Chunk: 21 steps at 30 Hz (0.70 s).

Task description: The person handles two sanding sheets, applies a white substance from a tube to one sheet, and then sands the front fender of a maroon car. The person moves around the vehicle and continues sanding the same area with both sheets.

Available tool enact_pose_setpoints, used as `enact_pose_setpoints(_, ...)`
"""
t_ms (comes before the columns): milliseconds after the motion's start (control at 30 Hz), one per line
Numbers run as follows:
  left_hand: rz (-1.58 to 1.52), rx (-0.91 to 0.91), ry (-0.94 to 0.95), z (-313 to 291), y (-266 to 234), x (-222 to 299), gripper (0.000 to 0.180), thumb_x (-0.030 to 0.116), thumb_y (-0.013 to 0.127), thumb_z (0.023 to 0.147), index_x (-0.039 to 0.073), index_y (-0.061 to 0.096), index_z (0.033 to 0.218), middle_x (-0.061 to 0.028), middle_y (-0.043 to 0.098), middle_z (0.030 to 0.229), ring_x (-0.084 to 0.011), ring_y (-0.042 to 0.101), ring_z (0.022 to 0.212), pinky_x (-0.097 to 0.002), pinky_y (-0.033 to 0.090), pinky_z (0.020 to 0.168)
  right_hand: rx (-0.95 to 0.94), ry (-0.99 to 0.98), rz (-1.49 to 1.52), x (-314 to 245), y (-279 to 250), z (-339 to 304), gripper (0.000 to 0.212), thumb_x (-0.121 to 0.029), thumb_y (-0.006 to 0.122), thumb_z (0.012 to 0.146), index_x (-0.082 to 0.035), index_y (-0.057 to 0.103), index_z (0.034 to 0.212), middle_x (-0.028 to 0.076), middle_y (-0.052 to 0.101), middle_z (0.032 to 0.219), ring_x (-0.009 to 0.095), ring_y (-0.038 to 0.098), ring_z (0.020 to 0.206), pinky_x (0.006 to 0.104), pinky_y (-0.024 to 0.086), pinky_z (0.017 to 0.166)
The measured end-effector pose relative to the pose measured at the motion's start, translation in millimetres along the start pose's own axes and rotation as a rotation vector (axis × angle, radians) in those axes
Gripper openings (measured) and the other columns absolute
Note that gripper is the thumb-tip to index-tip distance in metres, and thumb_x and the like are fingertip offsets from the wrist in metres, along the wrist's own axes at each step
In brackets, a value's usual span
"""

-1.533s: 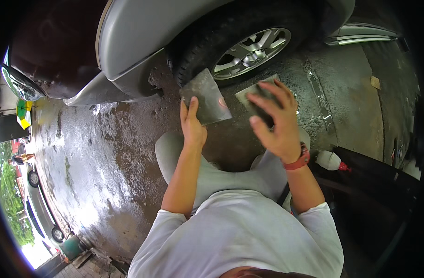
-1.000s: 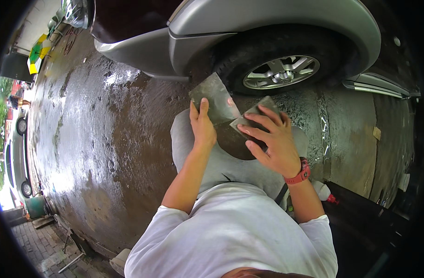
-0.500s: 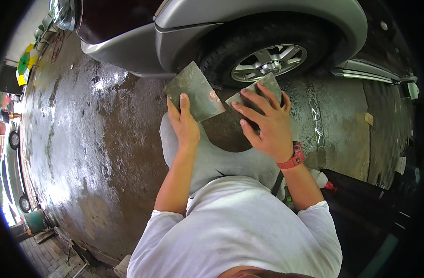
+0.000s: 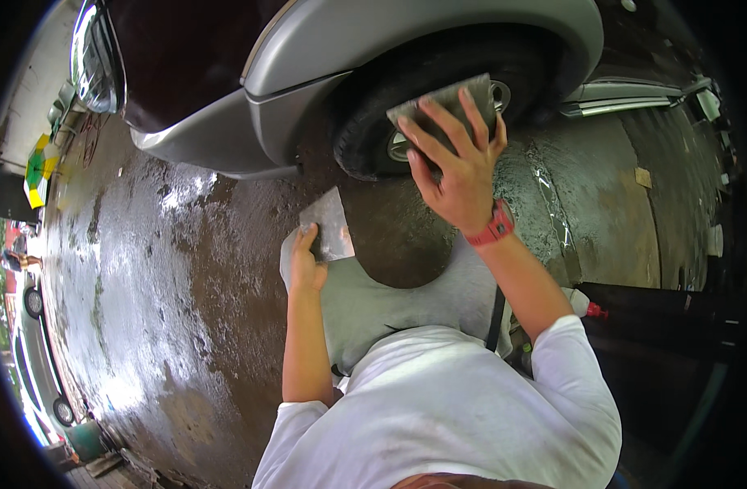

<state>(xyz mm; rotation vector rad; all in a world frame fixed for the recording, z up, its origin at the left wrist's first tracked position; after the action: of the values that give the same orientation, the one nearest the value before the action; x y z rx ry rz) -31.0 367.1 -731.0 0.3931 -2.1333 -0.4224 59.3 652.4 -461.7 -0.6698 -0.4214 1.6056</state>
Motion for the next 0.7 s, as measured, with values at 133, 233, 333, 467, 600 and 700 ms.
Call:
enact_pose_setpoints(133, -0.011, -0.118, -0.072, 18, -8, -16, 0.044, 0.021, 0.068, 0.104, 0.001, 0.058, 0.141, -0.0116, 0.066, 0.13, -0.0274, 0.068, 0.116, -0.0444, 0.058, 0.1, 0.198, -0.078, -0.064, 10, 16, 28, 0.039, -0.028, 0.077, 0.092, -0.039, 0.077, 0.13, -0.01, 0.059, 0.154, 0.026, 0.039, 0.155, 0.0683, 0.007, 0.122)
enact_pose_setpoints(233, -0.026, -0.123, -0.09, 15, -4, -12, 0.041, 0.02, 0.067, 0.104, -0.001, 0.058, 0.138, -0.0134, 0.066, 0.127, -0.0286, 0.069, 0.114, -0.0453, 0.059, 0.1, 0.221, -0.134, -0.107, 8, 29, 43, 0.038, -0.03, 0.077, 0.093, -0.041, 0.077, 0.13, -0.013, 0.059, 0.154, 0.024, 0.039, 0.155, 0.0643, 0.006, 0.125)
enact_pose_setpoints(333, -0.009, -0.095, -0.079, 8, 1, -9, 0.039, 0.02, 0.067, 0.104, -0.002, 0.059, 0.136, -0.0144, 0.067, 0.125, -0.0294, 0.069, 0.112, -0.0457, 0.059, 0.099, 0.205, -0.183, -0.131, 4, 38, 49, 0.04, -0.03, 0.078, 0.093, -0.043, 0.077, 0.13, -0.013, 0.058, 0.154, 0.023, 0.039, 0.155, 0.064, 0.005, 0.126)
enact_pose_setpoints(467, -0.027, -0.103, -0.065, 14, -6, -11, 0.04, 0.02, 0.068, 0.104, -0.001, 0.059, 0.136, -0.0142, 0.068, 0.125, -0.0295, 0.07, 0.112, -0.0456, 0.06, 0.099, 0.217, -0.199, -0.131, 3, 46, 56, 0.042, -0.03, 0.079, 0.092, -0.045, 0.076, 0.131, -0.015, 0.057, 0.156, 0.022, 0.039, 0.155, 0.0674, 0.005, 0.124)
enact_pose_setpoints(600, -0.05, -0.153, -0.068, 14, -1, -9, 0.04, 0.02, 0.068, 0.104, -0.001, 0.059, 0.137, -0.0138, 0.068, 0.126, -0.0294, 0.07, 0.112, -0.0456, 0.06, 0.1, 0.196, -0.236, -0.159, 10, 51, 57, 0.045, -0.03, 0.08, 0.09, -0.046, 0.075, 0.132, -0.015, 0.056, 0.157, 0.022, 0.038, 0.156, 0.0687, 0.005, 0.124)
enact_pose_setpoints(700, -0.062, -0.142, -0.073, 15, -3, -9, 0.039, 0.019, 0.068, 0.104, -0.001, 0.059, 0.137, -0.014, 0.068, 0.125, -0.0298, 0.07, 0.112, -0.0459, 0.06, 0.1, 0.209, -0.25, -0.154, 14, 50, 56, 0.046, -0.029, 0.081, 0.089, -0.046, 0.075, 0.131, -0.015, 0.055, 0.157, 0.022, 0.038, 0.156, 0.0687, 0.006, 0.124)
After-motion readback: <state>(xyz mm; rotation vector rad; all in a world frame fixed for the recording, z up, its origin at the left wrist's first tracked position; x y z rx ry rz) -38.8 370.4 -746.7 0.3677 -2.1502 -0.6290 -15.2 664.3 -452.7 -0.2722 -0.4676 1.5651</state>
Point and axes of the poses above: each hand's wrist, its own z-axis towards the middle knuckle, its own y-axis out of the palm, x = y × z, the point moved 9 cm from there along z, towards the middle knuckle
